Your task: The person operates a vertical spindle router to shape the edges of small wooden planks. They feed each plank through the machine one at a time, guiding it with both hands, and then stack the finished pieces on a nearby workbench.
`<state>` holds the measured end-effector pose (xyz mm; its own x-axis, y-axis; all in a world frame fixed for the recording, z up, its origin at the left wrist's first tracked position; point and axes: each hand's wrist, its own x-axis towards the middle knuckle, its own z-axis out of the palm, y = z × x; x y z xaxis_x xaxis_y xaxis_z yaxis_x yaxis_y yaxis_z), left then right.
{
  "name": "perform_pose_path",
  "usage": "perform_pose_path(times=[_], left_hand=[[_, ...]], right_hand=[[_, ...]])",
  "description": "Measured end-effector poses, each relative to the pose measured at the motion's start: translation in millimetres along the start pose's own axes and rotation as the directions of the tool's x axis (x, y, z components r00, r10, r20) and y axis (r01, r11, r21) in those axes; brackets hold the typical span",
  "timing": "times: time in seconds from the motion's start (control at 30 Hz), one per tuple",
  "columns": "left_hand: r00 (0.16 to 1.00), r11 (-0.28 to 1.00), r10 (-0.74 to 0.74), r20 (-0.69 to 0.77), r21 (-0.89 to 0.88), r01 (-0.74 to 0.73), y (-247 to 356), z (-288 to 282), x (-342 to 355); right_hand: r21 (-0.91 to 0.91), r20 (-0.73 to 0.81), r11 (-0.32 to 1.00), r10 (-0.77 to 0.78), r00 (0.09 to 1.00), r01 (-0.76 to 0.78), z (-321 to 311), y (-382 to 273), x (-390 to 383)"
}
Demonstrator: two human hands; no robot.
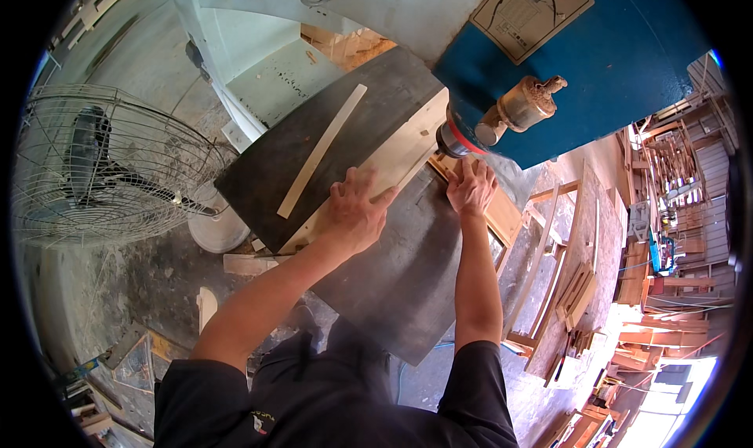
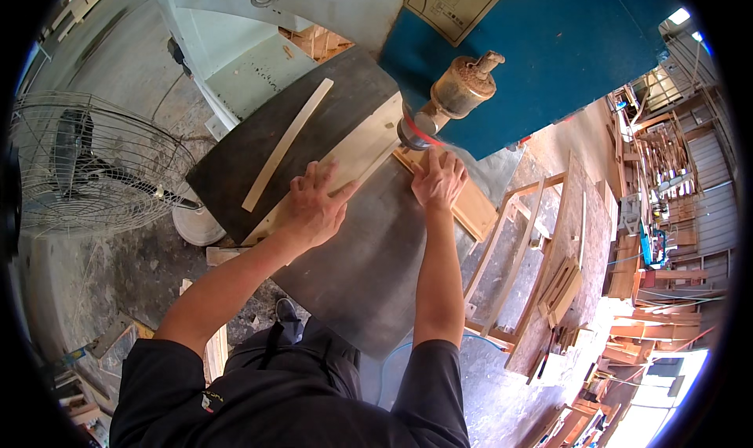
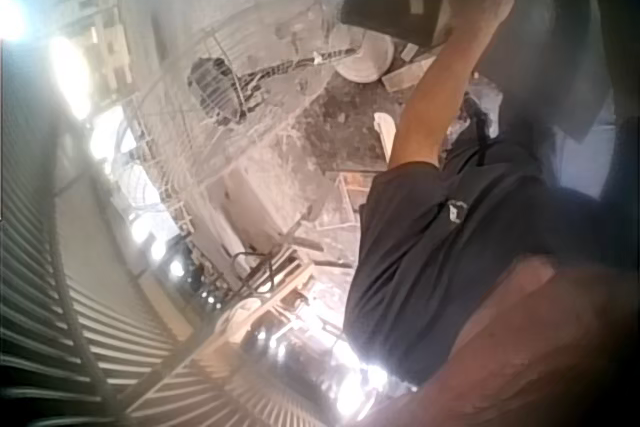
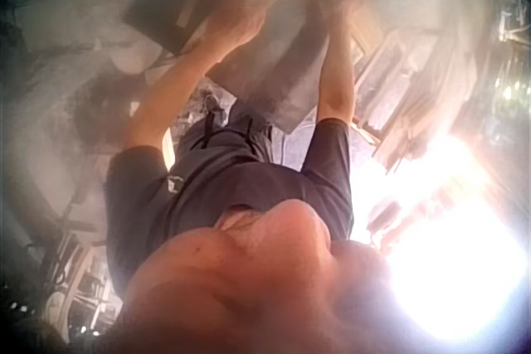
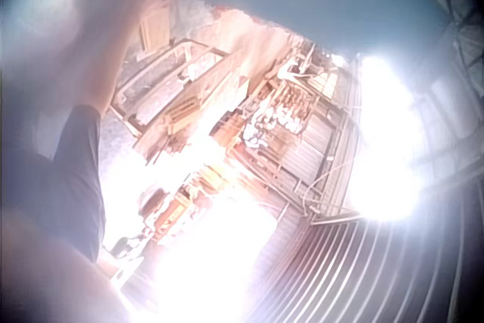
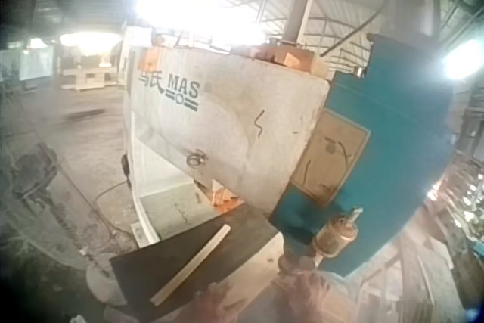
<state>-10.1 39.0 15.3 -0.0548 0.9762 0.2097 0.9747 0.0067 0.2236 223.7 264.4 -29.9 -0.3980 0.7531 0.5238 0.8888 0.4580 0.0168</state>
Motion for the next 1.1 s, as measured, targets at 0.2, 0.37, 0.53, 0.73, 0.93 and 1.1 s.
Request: perform_pose_path(times=[0.2, 0.37, 0.53, 0.73, 0.93, 1.1], left_hand=[[1.0, 1.0, 0.009, -0.008, 0.012, -0.009, -0.1, -0.4, 0.6], [1.0, 0.999, -0.007, 0.016, -0.041, 0.008, 0.0, 1.2, 0.6], [1.0, 0.998, -0.011, 0.009, -0.056, 0.011, 0.1, 5.5, 0.5], [0.999, 1.0, 0.009, -0.034, 0.0, -0.009, 0.1, 4.7, 0.9], [0.998, 1.0, 0.015, -0.058, -0.006, -0.015, -2.2, 7.1, -0.3], [0.999, 1.0, 0.018, -0.037, -0.003, -0.018, -1.7, 4.0, -1.0]], right_hand=[[-0.008, 0.01, 1.0, -0.005, 1.0, 0.005, 2.3, 3.6, 1.1], [-0.002, 0.024, 1.0, -0.003, 1.0, 0.003, 3.4, 4.1, 2.6], [-0.006, 0.021, 1.0, 0.003, 1.0, -0.003, 4.8, 5.3, 1.4], [-0.004, 0.027, 1.0, 0.002, 1.0, -0.002, 5.5, 6.5, 2.3], [0.011, 0.033, 1.0, 0.013, 0.999, -0.014, 6.2, 8.7, 6.7], [0.025, 0.093, 0.999, 0.04, 0.995, -0.043, 1.9, 11.3, 12.8]])
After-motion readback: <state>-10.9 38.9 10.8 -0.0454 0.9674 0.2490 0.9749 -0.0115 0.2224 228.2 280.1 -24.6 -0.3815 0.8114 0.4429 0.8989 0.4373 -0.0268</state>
